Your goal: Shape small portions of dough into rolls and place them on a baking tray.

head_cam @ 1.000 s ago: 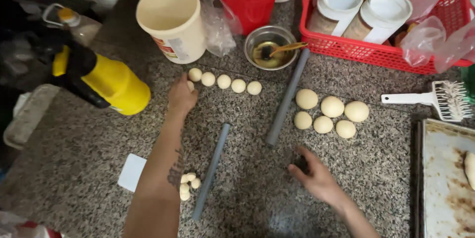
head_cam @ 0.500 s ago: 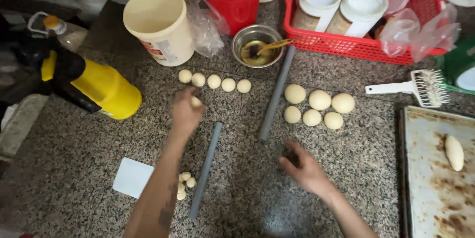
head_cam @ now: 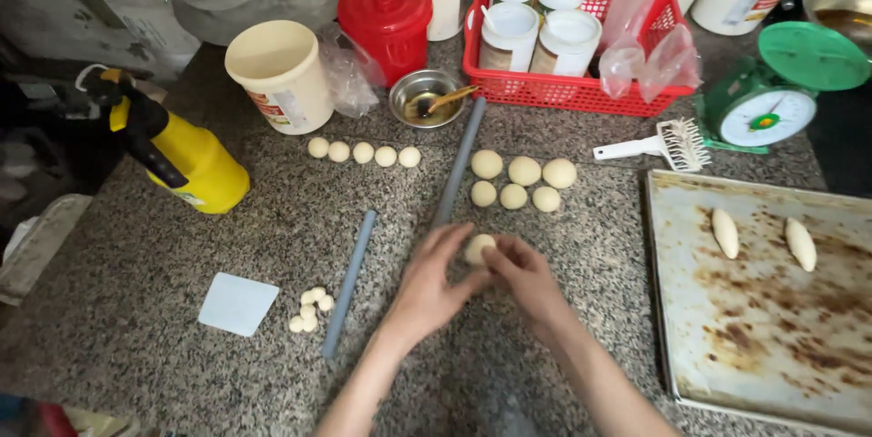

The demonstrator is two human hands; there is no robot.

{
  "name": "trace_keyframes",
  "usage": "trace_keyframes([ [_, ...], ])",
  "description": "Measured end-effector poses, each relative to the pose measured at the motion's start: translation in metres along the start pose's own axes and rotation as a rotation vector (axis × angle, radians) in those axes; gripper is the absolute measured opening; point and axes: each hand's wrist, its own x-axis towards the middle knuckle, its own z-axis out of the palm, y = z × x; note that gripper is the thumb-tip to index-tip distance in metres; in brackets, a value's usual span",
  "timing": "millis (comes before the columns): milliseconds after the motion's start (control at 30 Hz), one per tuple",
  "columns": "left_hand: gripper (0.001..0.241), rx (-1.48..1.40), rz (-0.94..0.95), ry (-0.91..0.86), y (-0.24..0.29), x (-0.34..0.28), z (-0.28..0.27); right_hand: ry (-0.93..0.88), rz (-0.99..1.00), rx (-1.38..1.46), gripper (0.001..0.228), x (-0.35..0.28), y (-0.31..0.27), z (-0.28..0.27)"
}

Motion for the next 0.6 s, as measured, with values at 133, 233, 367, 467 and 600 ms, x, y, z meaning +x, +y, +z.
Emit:
trace_keyframes([
  [133, 0.04, -0.222, -0.302, 0.238, 0.0, -0.002, 0.026, -0.022, -0.069, -0.026, 0.044, -0.015, -0.002, -0.005],
  [233, 0.05, -0.241, -0.413, 0.427, 0.026, 0.001, 0.036, -0.066, -0.144, -0.097, 0.058, -0.028, -0.012, 0.003],
  [367, 0.055, -0.238, -0.415, 0.552, 0.005, 0.008, 0.054, -0.018, -0.144, -0.105, 0.058, -0.02, 0.014, -0.005],
  [467, 0.057, -0.264, -0.359, 0.41, 0.004, 0.009, 0.061, -0.011, -0.138, -0.216, 0.053, -0.024, 0.018, -0.019],
  [600, 0.052, -0.277, -0.404, 0.431, 0.028, 0.007, 0.051, 0.043, -0.19, -0.188, 0.041, -0.027, 0.02, -0.017],
])
